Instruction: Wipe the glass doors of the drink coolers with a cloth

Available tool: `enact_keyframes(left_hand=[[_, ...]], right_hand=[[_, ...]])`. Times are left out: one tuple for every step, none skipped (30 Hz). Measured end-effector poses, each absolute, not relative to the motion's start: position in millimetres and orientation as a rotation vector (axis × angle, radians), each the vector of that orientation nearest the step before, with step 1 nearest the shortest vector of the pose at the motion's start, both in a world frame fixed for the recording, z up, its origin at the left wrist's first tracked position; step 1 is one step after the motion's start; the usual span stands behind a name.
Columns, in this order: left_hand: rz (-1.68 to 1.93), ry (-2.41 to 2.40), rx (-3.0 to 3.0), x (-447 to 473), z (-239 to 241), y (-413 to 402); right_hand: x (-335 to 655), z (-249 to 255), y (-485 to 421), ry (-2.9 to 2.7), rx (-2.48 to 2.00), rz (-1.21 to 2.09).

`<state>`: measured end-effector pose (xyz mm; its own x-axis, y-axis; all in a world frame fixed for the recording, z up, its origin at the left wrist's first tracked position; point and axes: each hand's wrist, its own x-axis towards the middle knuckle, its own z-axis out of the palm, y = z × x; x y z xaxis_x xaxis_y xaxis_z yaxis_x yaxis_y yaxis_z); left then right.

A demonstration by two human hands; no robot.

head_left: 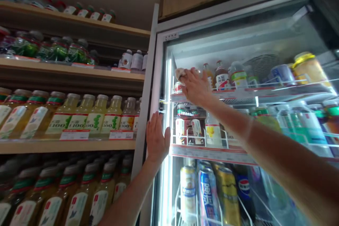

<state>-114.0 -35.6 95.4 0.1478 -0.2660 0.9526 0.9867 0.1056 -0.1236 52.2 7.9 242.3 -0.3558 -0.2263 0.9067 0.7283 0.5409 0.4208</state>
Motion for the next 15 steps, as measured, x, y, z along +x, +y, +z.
enact_keyframes(left_hand=[[-1.136, -1.002, -0.992, -113.9, 90.3, -35.9], [-1.099, -1.052, -0.993, -114.2, 84.0, -36.6], [-1.058, -1.089, -1.005, -115.0, 76.7, -37.7], [-1.023, -1.112, -1.021, -116.2, 69.0, -39.1], [-0.997, -1.124, -1.036, -117.9, 61.6, -40.7], [-0.984, -1.128, -1.042, -119.7, 55.1, -42.3], [-0.982, -1.126, -1.040, -121.6, 49.9, -43.7], [-0.987, -1.125, -1.031, -123.3, 46.3, -44.8], [-0.994, -1.125, -1.022, -124.7, 44.1, -45.5], [-0.999, -1.122, -1.012, -125.6, 43.3, -45.9], [-1.002, -1.120, -1.002, -126.1, 43.3, -46.0], [-1.003, -1.122, -0.994, -126.2, 43.8, -45.9], [-1.002, -1.125, -0.991, -126.2, 44.4, -45.7], [-1.000, -1.129, -0.991, -126.2, 45.0, -45.4], [-0.997, -1.134, -0.997, -126.2, 45.3, -45.2]], right_hand=[[52.1, 232.8, 8.0, -1.692, -0.379, -1.082], [51.7, 220.1, 7.4, -1.752, -0.304, -1.126], [51.5, 206.5, 6.4, -1.817, -0.219, -1.178], [51.6, 194.9, 5.3, -1.875, -0.140, -1.227], [51.9, 187.2, 4.2, -1.916, -0.082, -1.264], [52.4, 184.7, 3.1, -1.935, -0.056, -1.283], [52.8, 186.7, 2.1, -1.928, -0.071, -1.277], [53.0, 191.8, 1.2, -1.896, -0.124, -1.244], [53.0, 197.3, 0.5, -1.846, -0.199, -1.190], [52.8, 201.1, 0.0, -1.798, -0.264, -1.134], [52.5, 201.2, -0.1, -1.776, -0.295, -1.096], [52.4, 197.3, 0.3, -1.789, -0.276, -1.092], [52.6, 190.3, 1.2, -1.830, -0.213, -1.118], [53.2, 182.1, 2.4, -1.887, -0.121, -1.165], [54.4, 175.0, 4.1, -1.940, -0.026, -1.215]])
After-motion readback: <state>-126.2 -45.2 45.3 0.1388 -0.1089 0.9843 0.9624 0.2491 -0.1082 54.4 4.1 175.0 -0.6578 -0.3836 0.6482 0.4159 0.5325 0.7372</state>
